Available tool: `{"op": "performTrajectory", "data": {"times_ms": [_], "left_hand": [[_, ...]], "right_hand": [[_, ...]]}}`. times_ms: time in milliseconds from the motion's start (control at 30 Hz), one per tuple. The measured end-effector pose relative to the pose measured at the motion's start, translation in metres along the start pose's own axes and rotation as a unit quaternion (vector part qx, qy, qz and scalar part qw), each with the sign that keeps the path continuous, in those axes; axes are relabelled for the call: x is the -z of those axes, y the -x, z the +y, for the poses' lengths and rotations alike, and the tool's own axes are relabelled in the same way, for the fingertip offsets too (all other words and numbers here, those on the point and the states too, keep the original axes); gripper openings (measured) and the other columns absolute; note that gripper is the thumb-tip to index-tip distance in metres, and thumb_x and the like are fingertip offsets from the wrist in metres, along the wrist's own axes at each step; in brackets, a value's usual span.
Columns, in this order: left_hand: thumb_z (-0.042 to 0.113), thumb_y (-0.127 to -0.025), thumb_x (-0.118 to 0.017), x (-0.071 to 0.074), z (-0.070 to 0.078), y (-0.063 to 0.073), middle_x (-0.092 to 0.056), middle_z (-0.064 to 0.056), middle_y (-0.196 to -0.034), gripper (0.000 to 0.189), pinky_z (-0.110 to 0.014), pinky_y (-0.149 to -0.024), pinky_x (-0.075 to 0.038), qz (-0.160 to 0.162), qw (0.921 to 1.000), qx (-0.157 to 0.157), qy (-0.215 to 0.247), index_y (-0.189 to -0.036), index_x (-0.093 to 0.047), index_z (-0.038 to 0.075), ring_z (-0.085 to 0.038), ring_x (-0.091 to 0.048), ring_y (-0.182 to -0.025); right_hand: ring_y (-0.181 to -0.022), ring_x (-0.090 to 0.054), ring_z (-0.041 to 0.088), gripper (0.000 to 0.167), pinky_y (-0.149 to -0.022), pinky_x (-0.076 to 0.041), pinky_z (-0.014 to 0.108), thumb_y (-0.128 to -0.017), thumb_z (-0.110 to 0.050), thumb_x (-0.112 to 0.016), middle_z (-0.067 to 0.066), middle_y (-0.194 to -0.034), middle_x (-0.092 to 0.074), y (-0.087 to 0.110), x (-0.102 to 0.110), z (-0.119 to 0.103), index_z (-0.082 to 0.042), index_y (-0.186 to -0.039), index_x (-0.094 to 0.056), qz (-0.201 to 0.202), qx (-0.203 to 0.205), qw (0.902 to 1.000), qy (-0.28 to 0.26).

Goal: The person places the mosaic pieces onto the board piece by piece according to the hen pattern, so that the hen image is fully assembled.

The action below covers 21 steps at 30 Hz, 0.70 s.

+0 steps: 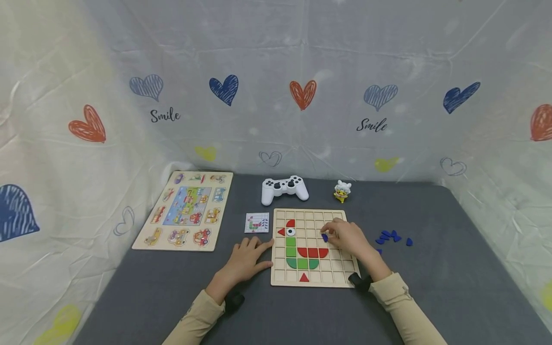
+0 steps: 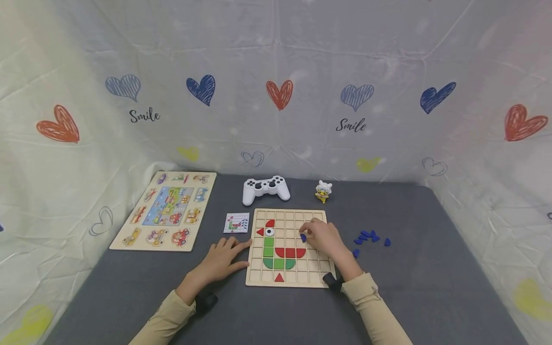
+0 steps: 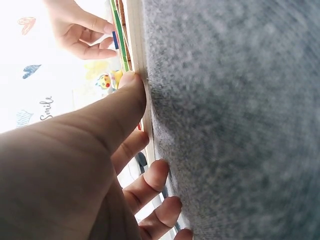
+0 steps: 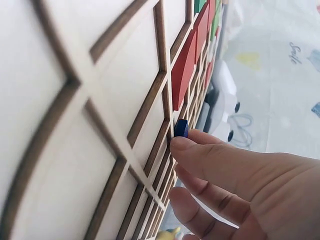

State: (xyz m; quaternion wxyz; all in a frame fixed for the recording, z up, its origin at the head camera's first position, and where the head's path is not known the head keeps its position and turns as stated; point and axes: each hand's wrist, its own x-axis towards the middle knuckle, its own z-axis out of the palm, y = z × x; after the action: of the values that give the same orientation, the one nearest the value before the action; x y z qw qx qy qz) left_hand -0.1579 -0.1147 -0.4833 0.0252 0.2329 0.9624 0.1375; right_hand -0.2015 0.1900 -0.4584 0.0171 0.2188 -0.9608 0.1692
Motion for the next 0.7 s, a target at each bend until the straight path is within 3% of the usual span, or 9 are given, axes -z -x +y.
{"op": "performTrajectory", "data": {"times_ms": [367, 700], "left_hand": [[0.047, -0.085, -0.06, 0.0011, 0.001, 0.0008, -0.045, -0.005, -0.098, 0.06, -0.039, -0.069, -0.029, -0.003, 1.0, -0.001, 0.0, -0.138, -0.047, 0.02, -0.019, -0.034, -0.082], [0.048, -0.086, -0.059, 0.0021, 0.0009, 0.0001, -0.046, -0.005, -0.1, 0.06, -0.04, -0.07, -0.03, -0.005, 1.0, 0.001, -0.002, -0.138, -0.046, 0.021, -0.02, -0.035, -0.083]], "right_hand": [[-0.067, -0.055, 0.011, 0.012, -0.059, -0.04, 0.028, -0.08, -0.013, -0.072, -0.001, -0.085, -0.061, 0.0019, 0.0013, -0.0049, -0.018, -0.09, -0.071, -0.011, 0.008, 0.9999, -0.004], [-0.065, -0.05, 0.006, 0.013, -0.063, -0.034, 0.026, -0.079, -0.012, -0.073, -0.004, -0.089, -0.061, 0.0028, -0.0013, -0.0058, -0.02, -0.089, -0.072, -0.008, 0.075, 0.997, -0.02]]}}
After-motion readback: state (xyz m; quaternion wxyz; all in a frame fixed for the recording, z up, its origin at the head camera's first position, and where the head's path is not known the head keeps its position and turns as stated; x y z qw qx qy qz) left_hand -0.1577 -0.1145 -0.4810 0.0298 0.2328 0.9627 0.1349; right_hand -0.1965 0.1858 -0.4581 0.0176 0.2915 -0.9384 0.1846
